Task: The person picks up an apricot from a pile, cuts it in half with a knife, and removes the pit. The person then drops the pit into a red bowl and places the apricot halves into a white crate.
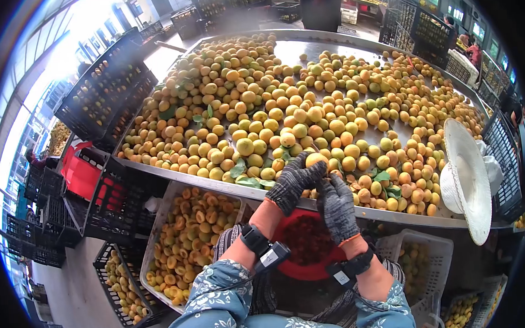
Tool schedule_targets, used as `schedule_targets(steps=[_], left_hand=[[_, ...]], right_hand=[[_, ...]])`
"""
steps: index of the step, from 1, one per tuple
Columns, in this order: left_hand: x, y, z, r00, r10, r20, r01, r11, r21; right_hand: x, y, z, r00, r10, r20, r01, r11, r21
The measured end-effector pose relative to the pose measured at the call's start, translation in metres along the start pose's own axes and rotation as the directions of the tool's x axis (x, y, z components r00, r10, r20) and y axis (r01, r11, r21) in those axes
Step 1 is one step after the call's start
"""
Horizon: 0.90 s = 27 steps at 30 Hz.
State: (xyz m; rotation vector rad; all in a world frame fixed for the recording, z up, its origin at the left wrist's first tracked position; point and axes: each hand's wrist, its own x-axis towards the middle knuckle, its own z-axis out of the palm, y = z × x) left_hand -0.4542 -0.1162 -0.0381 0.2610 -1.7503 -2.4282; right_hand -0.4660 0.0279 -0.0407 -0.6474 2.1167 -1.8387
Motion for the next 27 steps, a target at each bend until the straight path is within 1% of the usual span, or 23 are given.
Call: schedule_targets(steps=[1,2,3,4,5,7,8,9,11,12,13,15,16,17,19,20,21,22,23,24,25,26,27], left_hand=[[0.002,0.0,-0.006,0.999,0.036,0.028,-0.038,0.996,0.075],[0.0,0.005,-0.006,0.998,0.055,0.032,-0.056,0.998,0.025],[-0.003,0.009,-0.003,0.997,0.074,0.036,-0.073,0.997,-0.023],[-0.005,0.012,0.003,0.992,0.125,0.008,-0.125,0.991,-0.039],[-0.007,0.009,0.007,0.991,0.134,-0.024,-0.136,0.984,-0.115],[-0.005,0.007,0.012,0.985,0.154,-0.084,-0.154,0.988,0.003],[-0.007,0.006,0.016,0.984,0.15,-0.095,-0.148,0.989,0.029],[-0.005,-0.001,0.019,0.985,0.094,-0.145,-0.095,0.995,0.004],[-0.004,-0.006,0.02,0.975,0.029,-0.219,0.003,0.99,0.144],[0.0,-0.013,0.011,0.982,0.035,-0.183,-0.001,0.983,0.183],[0.001,-0.013,0.011,0.982,0.041,-0.183,-0.006,0.982,0.187],[0.002,-0.014,0.012,0.969,0.014,-0.245,0.065,0.948,0.311],[0.002,-0.018,0.012,0.97,0.049,-0.237,0.009,0.971,0.238],[0.001,-0.019,0.012,0.969,0.089,-0.231,-0.052,0.985,0.164],[0.003,-0.014,0.013,0.942,0.05,-0.331,-0.014,0.994,0.113],[0.007,-0.016,0.006,0.942,0.071,-0.329,-0.046,0.995,0.084],[0.01,-0.017,0.001,0.941,0.091,-0.325,-0.077,0.995,0.057],[0.008,-0.018,0.002,0.944,0.053,-0.327,-0.057,0.998,-0.005],[0.014,-0.023,-0.003,0.949,0.099,-0.299,-0.038,0.978,0.203],[0.005,-0.016,0.009,0.941,0.1,-0.322,-0.007,0.96,0.279],[-0.006,-0.005,0.023,0.933,0.103,-0.346,0.027,0.936,0.351],[-0.009,-0.001,0.027,0.939,0.035,-0.342,0.031,0.982,0.185],[-0.008,-0.001,0.025,0.94,0.034,-0.34,0.031,0.982,0.184]], right_hand=[[-0.002,0.001,-0.001,1.0,-0.004,0.008,0.004,1.0,0.003],[-0.002,0.001,0.0,0.995,0.102,0.018,-0.103,0.975,0.197],[-0.003,0.0,0.0,0.978,0.204,0.05,-0.208,0.901,0.381],[-0.004,-0.005,0.0,0.977,0.211,0.04,-0.214,0.942,0.259],[-0.006,-0.004,0.001,0.977,0.206,0.047,-0.211,0.941,0.264],[-0.007,0.0,0.001,0.999,0.033,0.022,-0.033,0.999,0.019],[-0.005,0.003,0.001,0.999,0.003,0.037,-0.006,0.997,0.076],[-0.002,0.008,0.003,0.999,-0.002,0.039,-0.001,0.997,0.08],[0.004,0.017,0.007,0.985,0.174,0.019,-0.169,0.916,0.363],[0.003,0.02,0.008,0.985,0.17,-0.02,-0.154,0.934,0.323],[0.004,0.027,0.009,0.986,0.164,-0.02,-0.149,0.934,0.325],[0.006,0.034,0.013,0.993,0.089,-0.076,-0.074,0.982,0.176],[0.003,0.025,0.011,0.994,0.088,-0.065,-0.079,0.989,0.126],[0.004,0.02,0.01,0.995,0.076,-0.059,-0.068,0.989,0.128],[0.003,0.016,0.009,0.984,0.176,-0.028,-0.174,0.983,0.061],[-0.001,0.014,0.011,0.989,0.147,-0.028,-0.147,0.989,0.016],[-0.001,0.016,0.013,0.99,0.137,-0.026,-0.136,0.991,0.018],[-0.001,0.02,0.016,0.996,0.057,-0.065,-0.055,0.998,0.027],[0.001,0.02,0.019,0.994,-0.022,-0.106,0.026,0.999,0.034],[0.0,0.011,0.018,0.994,0.103,-0.045,-0.09,0.968,0.234],[0.003,0.012,0.02,0.994,0.096,-0.043,-0.084,0.969,0.233],[0.004,0.016,0.022,0.987,0.153,-0.04,-0.124,0.906,0.404],[0.004,0.018,0.021,0.977,0.209,-0.029,-0.158,0.813,0.561]])
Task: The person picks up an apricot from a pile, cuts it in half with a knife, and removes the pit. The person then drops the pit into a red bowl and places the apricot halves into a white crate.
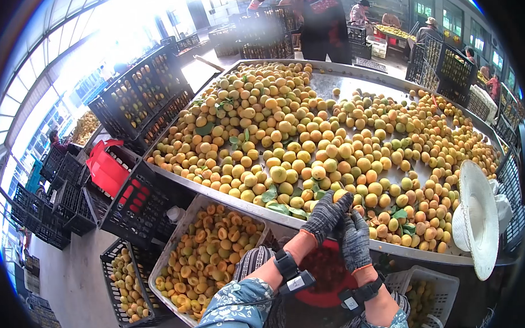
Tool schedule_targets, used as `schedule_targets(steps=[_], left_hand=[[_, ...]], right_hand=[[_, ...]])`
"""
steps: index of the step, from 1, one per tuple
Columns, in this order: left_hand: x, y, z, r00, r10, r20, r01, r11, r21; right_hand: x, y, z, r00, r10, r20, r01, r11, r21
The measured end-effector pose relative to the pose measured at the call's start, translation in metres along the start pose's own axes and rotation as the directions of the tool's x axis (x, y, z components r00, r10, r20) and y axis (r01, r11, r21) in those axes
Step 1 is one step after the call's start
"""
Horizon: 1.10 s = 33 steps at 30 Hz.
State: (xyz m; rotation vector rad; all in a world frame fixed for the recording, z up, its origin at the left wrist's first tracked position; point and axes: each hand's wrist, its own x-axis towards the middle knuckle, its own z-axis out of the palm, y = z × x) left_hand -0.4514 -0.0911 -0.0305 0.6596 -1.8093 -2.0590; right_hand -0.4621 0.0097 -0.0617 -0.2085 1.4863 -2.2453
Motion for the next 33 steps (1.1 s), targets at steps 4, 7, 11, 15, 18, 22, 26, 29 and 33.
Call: schedule_targets(steps=[4,7,11,15,18,22,26,29,33], left_hand=[[0.016,-0.006,-0.013,0.985,-0.093,0.149,0.056,0.97,0.237],[0.015,-0.015,-0.008,0.996,0.023,0.087,-0.018,0.998,-0.062],[0.005,-0.002,0.001,0.999,0.034,-0.005,-0.031,0.972,0.233],[0.004,0.001,-0.006,0.999,0.047,-0.006,-0.036,0.829,0.559],[0.008,-0.002,-0.009,0.999,0.036,-0.02,-0.014,0.742,0.67],[0.016,-0.009,-0.015,0.986,0.14,0.089,-0.166,0.874,0.457],[0.017,0.006,-0.018,0.962,0.014,0.273,-0.034,0.997,0.071],[0.025,-0.019,-0.02,0.935,0.325,0.141,-0.349,0.912,0.215],[0.011,0.002,-0.007,0.993,-0.067,0.098,0.094,0.947,-0.307]], right_hand=[[-0.001,-0.005,-0.011,0.999,0.036,0.002,-0.033,0.937,-0.348],[0.001,-0.005,-0.012,0.984,-0.164,0.066,0.169,0.765,-0.621],[-0.004,-0.015,-0.009,0.964,-0.255,0.082,0.216,0.557,-0.802],[-0.013,-0.035,-0.001,0.975,-0.211,0.067,0.138,0.344,-0.929],[-0.011,-0.026,-0.005,0.967,-0.236,0.1,0.189,0.397,-0.898],[0.001,0.002,-0.02,0.985,-0.135,0.111,0.171,0.869,-0.464],[0.0,-0.011,-0.019,0.997,-0.036,0.061,0.055,0.937,-0.346],[-0.007,-0.022,-0.009,0.983,-0.167,0.075,0.176,0.751,-0.636],[-0.011,-0.042,0.002,0.985,-0.159,0.073,0.15,0.554,-0.819]])
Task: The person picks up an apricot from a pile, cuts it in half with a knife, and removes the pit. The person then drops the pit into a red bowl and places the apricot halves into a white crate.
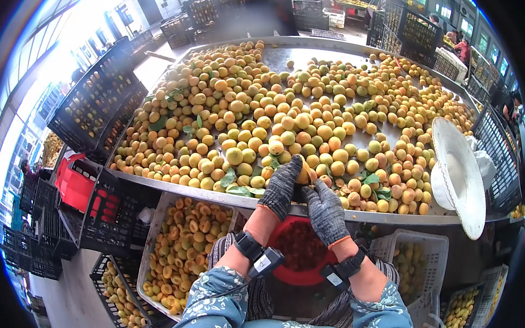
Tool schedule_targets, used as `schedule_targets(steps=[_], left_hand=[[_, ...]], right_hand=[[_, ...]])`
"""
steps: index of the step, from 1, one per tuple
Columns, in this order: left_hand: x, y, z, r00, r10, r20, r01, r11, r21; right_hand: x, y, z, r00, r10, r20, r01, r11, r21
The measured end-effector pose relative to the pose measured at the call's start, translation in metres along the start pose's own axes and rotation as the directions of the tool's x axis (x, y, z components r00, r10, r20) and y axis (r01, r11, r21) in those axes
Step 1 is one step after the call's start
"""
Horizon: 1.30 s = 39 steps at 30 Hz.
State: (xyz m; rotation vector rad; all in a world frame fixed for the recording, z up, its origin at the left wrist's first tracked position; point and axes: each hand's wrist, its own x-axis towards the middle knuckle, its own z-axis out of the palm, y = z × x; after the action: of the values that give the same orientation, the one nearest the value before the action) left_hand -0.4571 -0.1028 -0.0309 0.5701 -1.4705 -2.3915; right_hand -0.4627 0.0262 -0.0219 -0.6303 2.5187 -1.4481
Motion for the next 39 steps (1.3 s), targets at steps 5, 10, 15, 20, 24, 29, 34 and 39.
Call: schedule_targets(steps=[5,10,15,20,24,29,34,39], left_hand=[[-0.001,0.002,0.001,0.971,-0.232,0.051,0.238,0.945,-0.224],[-0.002,-0.005,0.005,0.984,-0.174,-0.025,0.159,0.944,-0.288],[-0.003,-0.002,0.005,0.987,-0.157,-0.014,0.143,0.929,-0.342],[-0.017,0.005,0.016,0.979,-0.2,0.026,0.19,0.869,-0.458],[-0.014,0.002,0.01,0.945,-0.268,0.185,0.326,0.766,-0.555],[-0.012,0.015,0.012,0.981,-0.178,0.075,0.191,0.833,-0.519],[0.0,0.019,-0.015,0.987,-0.154,0.051,0.162,0.923,-0.348],[-0.024,0.015,0.015,0.957,-0.207,0.202,0.217,0.976,-0.027]], right_hand=[[0.0,0.003,0.003,0.992,-0.123,-0.009,0.115,0.947,-0.301],[0.0,0.005,0.012,0.994,-0.109,-0.005,0.102,0.945,-0.312],[0.004,0.018,0.029,0.997,-0.064,-0.045,0.069,0.99,0.126],[0.006,0.025,0.042,0.996,0.061,0.064,-0.087,0.798,0.596],[0.001,0.001,0.022,0.984,0.003,0.178,-0.143,0.612,0.778],[0.004,0.005,0.007,0.986,-0.073,0.152,-0.068,0.652,0.755],[0.011,-0.004,-0.03,0.987,0.143,0.077,-0.159,0.749,0.644],[0.024,-0.009,-0.05,0.988,-0.107,0.109,0.046,0.89,0.453]])
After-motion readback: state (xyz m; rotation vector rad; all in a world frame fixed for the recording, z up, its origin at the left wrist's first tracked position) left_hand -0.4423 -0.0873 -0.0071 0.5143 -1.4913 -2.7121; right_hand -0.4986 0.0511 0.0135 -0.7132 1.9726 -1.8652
